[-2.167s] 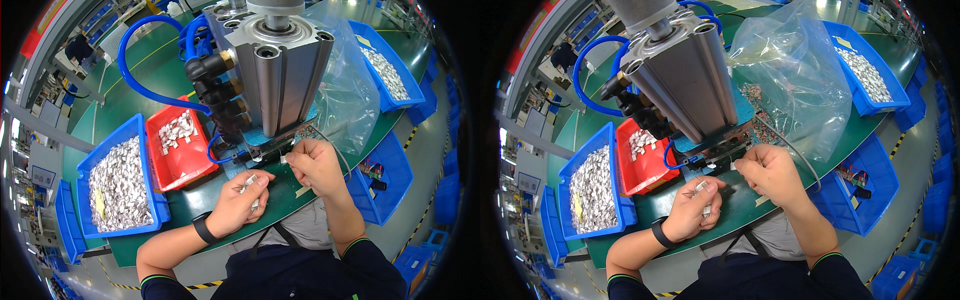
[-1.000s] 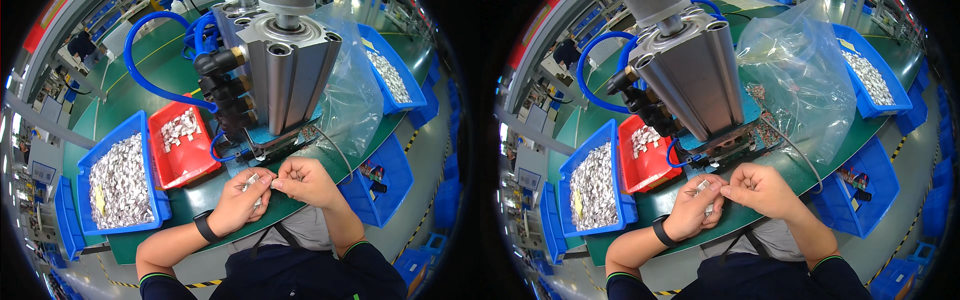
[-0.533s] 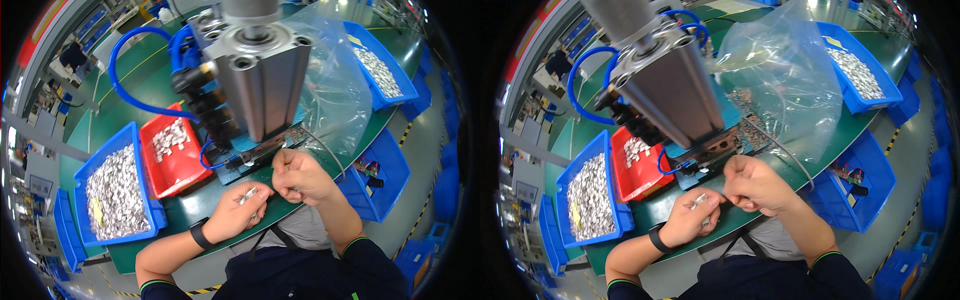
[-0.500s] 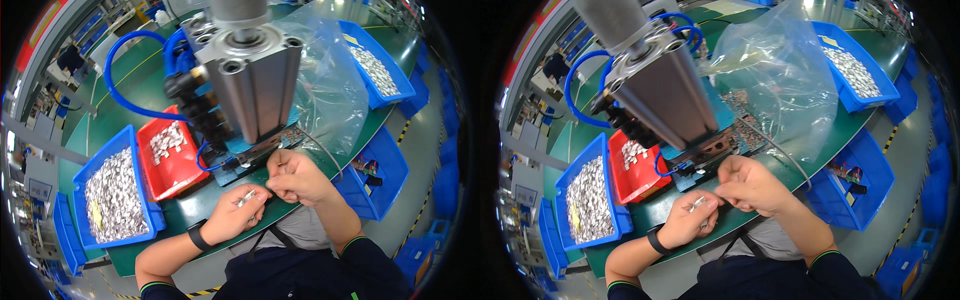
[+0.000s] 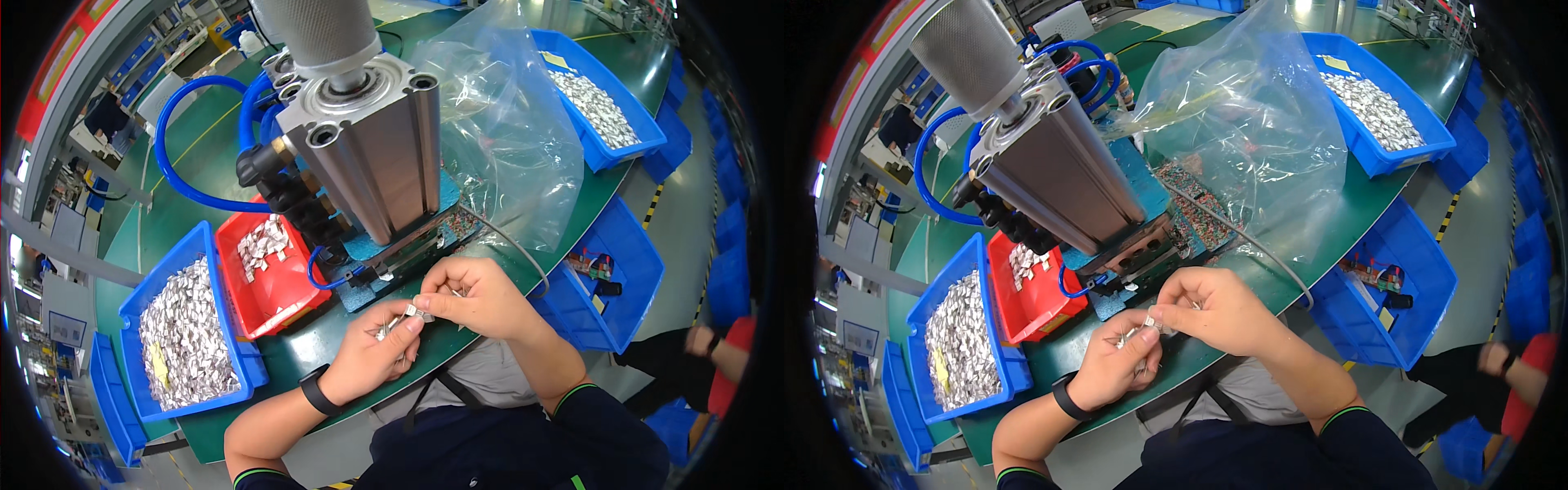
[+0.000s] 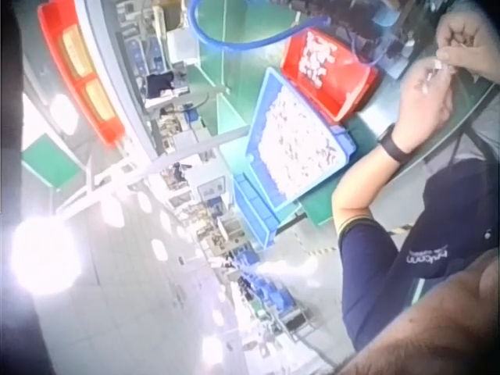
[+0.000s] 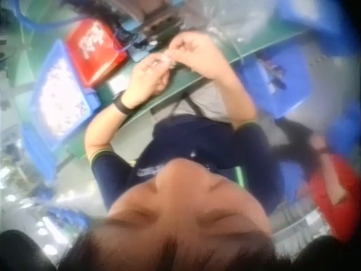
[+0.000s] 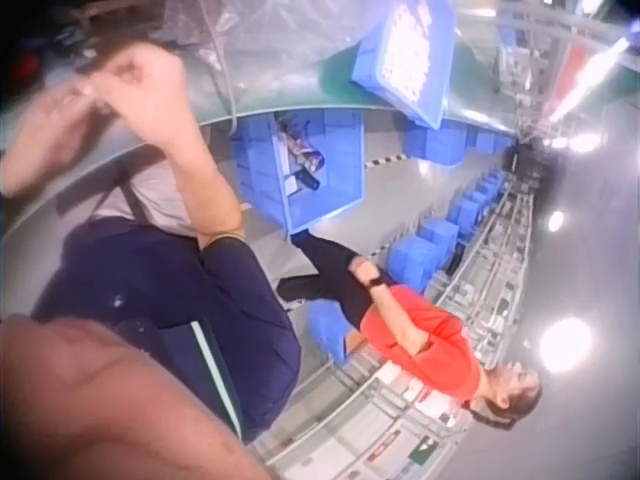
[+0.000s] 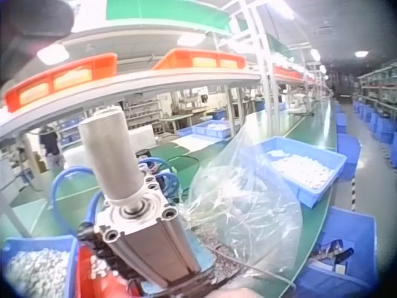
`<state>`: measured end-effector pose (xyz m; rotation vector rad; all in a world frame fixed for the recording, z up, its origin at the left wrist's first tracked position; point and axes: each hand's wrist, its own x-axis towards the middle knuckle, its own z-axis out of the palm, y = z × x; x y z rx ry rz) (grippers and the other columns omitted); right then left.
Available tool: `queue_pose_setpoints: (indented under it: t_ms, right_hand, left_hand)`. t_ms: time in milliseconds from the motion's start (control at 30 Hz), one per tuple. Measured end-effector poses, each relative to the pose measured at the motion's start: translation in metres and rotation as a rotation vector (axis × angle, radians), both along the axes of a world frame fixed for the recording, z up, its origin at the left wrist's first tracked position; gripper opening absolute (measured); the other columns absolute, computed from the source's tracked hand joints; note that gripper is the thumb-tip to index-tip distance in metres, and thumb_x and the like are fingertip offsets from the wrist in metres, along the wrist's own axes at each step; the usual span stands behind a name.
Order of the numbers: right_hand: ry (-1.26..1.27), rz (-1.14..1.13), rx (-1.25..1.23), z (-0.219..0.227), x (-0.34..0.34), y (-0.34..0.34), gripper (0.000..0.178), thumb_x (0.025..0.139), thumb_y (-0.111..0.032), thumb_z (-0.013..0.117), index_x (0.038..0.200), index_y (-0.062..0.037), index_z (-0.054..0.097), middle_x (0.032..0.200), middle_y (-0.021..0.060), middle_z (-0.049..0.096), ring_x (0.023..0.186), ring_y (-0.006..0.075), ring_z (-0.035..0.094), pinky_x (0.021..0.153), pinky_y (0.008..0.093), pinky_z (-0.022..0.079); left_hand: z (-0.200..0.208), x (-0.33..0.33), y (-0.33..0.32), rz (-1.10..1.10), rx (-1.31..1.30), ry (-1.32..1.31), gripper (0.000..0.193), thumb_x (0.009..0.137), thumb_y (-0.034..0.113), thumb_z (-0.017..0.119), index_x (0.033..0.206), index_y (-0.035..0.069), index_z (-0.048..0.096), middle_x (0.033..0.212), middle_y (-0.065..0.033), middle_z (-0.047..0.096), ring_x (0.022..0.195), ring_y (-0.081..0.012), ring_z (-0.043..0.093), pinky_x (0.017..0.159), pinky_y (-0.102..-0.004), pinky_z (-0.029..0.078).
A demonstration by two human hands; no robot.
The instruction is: The person picks up a connector and a wire, aligns them, and inserts the wire into the connector. They then place the assembly into a pneumatic press to crimp them together before retrieving more parts from a bin.
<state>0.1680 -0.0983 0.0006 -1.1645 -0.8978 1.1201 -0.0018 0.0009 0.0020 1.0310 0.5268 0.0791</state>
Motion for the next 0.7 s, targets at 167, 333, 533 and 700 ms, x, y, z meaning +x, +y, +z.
queue_pose_setpoints:
  t_ms: [167,333,533,700]
  right_hand:
    - [0.124,-0.011,-0.089,0.0007,-0.0043,0.0007,0.015,0.088,-0.015,0.066,0.086,-0.0018,0.059,0.069,-0.0016,0.058,0.058,0.0015,0.049,0.049,0.0174,0.036]
    - [0.176,0.024,-0.152,-0.0054,-0.008,-0.0018,0.016,0.089,-0.017,0.065,0.085,-0.0034,0.057,0.063,-0.0025,0.055,0.051,0.0013,0.045,0.044,0.0177,0.031]
    - [0.022,-0.08,-0.124,-0.0002,-0.0053,-0.0037,0.016,0.088,-0.016,0.065,0.089,-0.0019,0.058,0.063,-0.0026,0.054,0.055,0.0012,0.046,0.047,0.0175,0.033]
    - [-0.22,-0.036,-0.128,0.0004,-0.0095,-0.0067,0.016,0.088,-0.013,0.065,0.093,0.0009,0.061,0.068,-0.004,0.056,0.061,0.0012,0.047,0.052,0.0182,0.036]
  left_hand:
    - [-0.0036,-0.0006,0.0029,0.07,-0.102,-0.021,0.017,0.096,0.02,0.053,0.104,0.006,0.053,0.066,-0.0031,0.053,0.043,-0.0062,0.037,0.038,-0.0209,0.024]
    - [-0.0015,0.0027,0.0036,0.141,-0.171,-0.013,0.017,0.098,0.022,0.051,0.104,0.006,0.053,0.066,-0.0038,0.052,0.042,-0.007,0.035,0.037,-0.0213,0.023]
    - [-0.0014,0.0001,0.0058,0.144,-0.177,-0.031,0.03,0.1,0.029,0.043,0.11,0.002,0.052,0.066,-0.0036,0.051,0.041,-0.0076,0.034,0.037,-0.0214,0.023]
    - [0.0007,0.0026,0.0062,0.135,-0.136,-0.044,0.033,0.101,0.03,0.04,0.119,0.005,0.052,0.064,-0.0057,0.05,0.038,-0.0094,0.032,0.034,-0.0225,0.023]
